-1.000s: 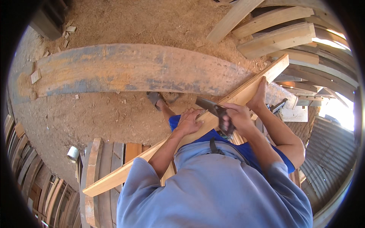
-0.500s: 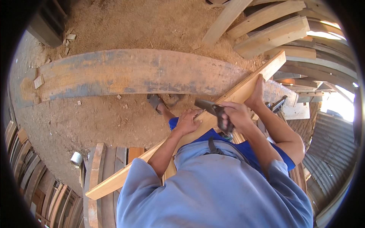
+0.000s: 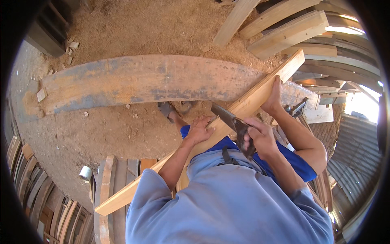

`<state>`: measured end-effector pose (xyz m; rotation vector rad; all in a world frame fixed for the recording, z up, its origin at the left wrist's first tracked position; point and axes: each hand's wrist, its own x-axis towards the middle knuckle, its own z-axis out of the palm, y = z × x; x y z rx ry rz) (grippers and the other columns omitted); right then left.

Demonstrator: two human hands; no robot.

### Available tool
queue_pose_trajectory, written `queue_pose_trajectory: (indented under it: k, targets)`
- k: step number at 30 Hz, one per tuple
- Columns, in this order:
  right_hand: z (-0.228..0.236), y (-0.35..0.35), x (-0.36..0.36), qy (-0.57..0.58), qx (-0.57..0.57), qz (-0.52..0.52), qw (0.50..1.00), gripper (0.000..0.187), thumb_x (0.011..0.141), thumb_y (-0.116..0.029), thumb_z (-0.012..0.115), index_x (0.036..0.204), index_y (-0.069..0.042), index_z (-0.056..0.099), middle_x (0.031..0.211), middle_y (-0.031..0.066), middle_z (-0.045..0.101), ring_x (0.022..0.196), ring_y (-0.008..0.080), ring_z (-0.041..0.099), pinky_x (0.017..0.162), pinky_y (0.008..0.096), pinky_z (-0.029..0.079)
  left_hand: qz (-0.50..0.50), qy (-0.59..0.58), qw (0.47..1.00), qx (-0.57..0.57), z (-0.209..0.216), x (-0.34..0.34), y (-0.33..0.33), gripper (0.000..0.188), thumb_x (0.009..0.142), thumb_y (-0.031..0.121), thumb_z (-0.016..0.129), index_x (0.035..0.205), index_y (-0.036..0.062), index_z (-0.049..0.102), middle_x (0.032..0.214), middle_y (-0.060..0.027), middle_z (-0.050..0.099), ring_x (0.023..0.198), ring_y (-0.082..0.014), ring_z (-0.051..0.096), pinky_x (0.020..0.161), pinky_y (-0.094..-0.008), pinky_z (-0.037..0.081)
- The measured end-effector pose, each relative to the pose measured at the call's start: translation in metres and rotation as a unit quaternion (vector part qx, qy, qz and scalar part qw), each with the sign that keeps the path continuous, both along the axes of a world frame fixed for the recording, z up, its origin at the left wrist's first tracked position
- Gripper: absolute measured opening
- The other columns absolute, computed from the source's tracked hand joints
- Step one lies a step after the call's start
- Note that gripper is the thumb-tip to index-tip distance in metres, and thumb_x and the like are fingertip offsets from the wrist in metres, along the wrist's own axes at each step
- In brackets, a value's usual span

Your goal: The person saws a long wooden board by hand using a hand saw, then moves it to a stack and handles another curved wooden component.

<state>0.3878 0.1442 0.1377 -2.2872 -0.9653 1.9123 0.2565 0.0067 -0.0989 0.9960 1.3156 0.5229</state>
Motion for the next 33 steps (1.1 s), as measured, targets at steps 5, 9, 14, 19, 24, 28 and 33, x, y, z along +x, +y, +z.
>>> queue_pose_trajectory:
  k: [5,9,14,19,24,28,33]
  targets:
    - [-0.053,0.027,-0.008,-0.025,-0.036,-0.015,0.999,0.033,0.098,-0.004,0.048,0.127,0.008,0.058,0.072,0.0070,0.059,0.055,0.0163,0.056,0.048,0.0334,0.050,0.020,-0.034,0.999,-0.023,0.000,-0.001,0.001,0.055,0.084,0.030,0.072,0.137,0.0180,0.061,0.124,-0.0194,0.064,0.122,-0.0364,0.057,0.108,-0.0479,0.041]
    - [-0.119,0.058,-0.005,-0.049,-0.106,-0.014,0.993,0.029,0.098,-0.005,0.051,0.123,0.008,0.057,0.072,0.0069,0.058,0.054,0.0167,0.055,0.046,0.0347,0.049,0.018,-0.007,1.000,0.015,-0.001,0.005,0.001,0.055,0.083,0.030,0.072,0.136,0.0173,0.063,0.120,-0.0187,0.065,0.118,-0.0361,0.058,0.104,-0.0458,0.044]
    - [-0.091,0.046,-0.009,-0.035,-0.073,0.023,0.996,0.031,0.097,-0.003,0.051,0.125,0.009,0.056,0.072,0.0067,0.057,0.054,0.0161,0.055,0.048,0.0330,0.049,0.027,0.009,0.999,0.029,0.002,0.004,0.006,0.054,0.083,0.031,0.072,0.135,0.0173,0.064,0.119,-0.0182,0.065,0.115,-0.0383,0.059,0.104,-0.0462,0.044]
    - [-0.022,0.035,0.002,-0.012,-0.024,0.018,0.999,0.037,0.099,-0.005,0.050,0.132,0.009,0.055,0.071,0.0064,0.057,0.054,0.0154,0.055,0.048,0.0333,0.048,-0.003,0.026,1.000,0.001,0.013,-0.005,0.012,0.054,0.083,0.032,0.072,0.135,0.0174,0.064,0.120,-0.0183,0.064,0.117,-0.0394,0.057,0.106,-0.0472,0.043]
    - [-0.090,0.029,-0.008,-0.047,-0.032,-0.036,0.998,0.036,0.098,-0.004,0.047,0.132,0.007,0.054,0.073,0.0064,0.058,0.053,0.0152,0.055,0.049,0.0317,0.049,-0.011,0.017,1.000,-0.004,0.010,0.003,0.016,0.054,0.084,0.031,0.072,0.136,0.0196,0.064,0.124,-0.0184,0.064,0.120,-0.0387,0.057,0.107,-0.0478,0.042]
    - [-0.049,0.029,-0.003,0.004,-0.017,0.020,1.000,0.033,0.098,-0.003,0.048,0.128,0.007,0.057,0.070,0.0059,0.057,0.054,0.0150,0.057,0.049,0.0306,0.049,0.024,-0.006,1.000,0.016,-0.008,0.006,0.006,0.054,0.084,0.030,0.072,0.136,0.0207,0.063,0.128,-0.0169,0.064,0.122,-0.0377,0.057,0.108,-0.0480,0.042]
    - [-0.013,0.008,-0.001,-0.028,0.022,0.020,0.999,0.032,0.098,-0.003,0.048,0.127,0.006,0.060,0.068,0.0052,0.057,0.054,0.0142,0.057,0.050,0.0294,0.048,0.055,-0.058,0.997,-0.009,0.000,0.005,0.010,0.052,0.083,0.024,0.074,0.134,0.0160,0.065,0.120,-0.0168,0.068,0.117,-0.0367,0.060,0.104,-0.0449,0.046]
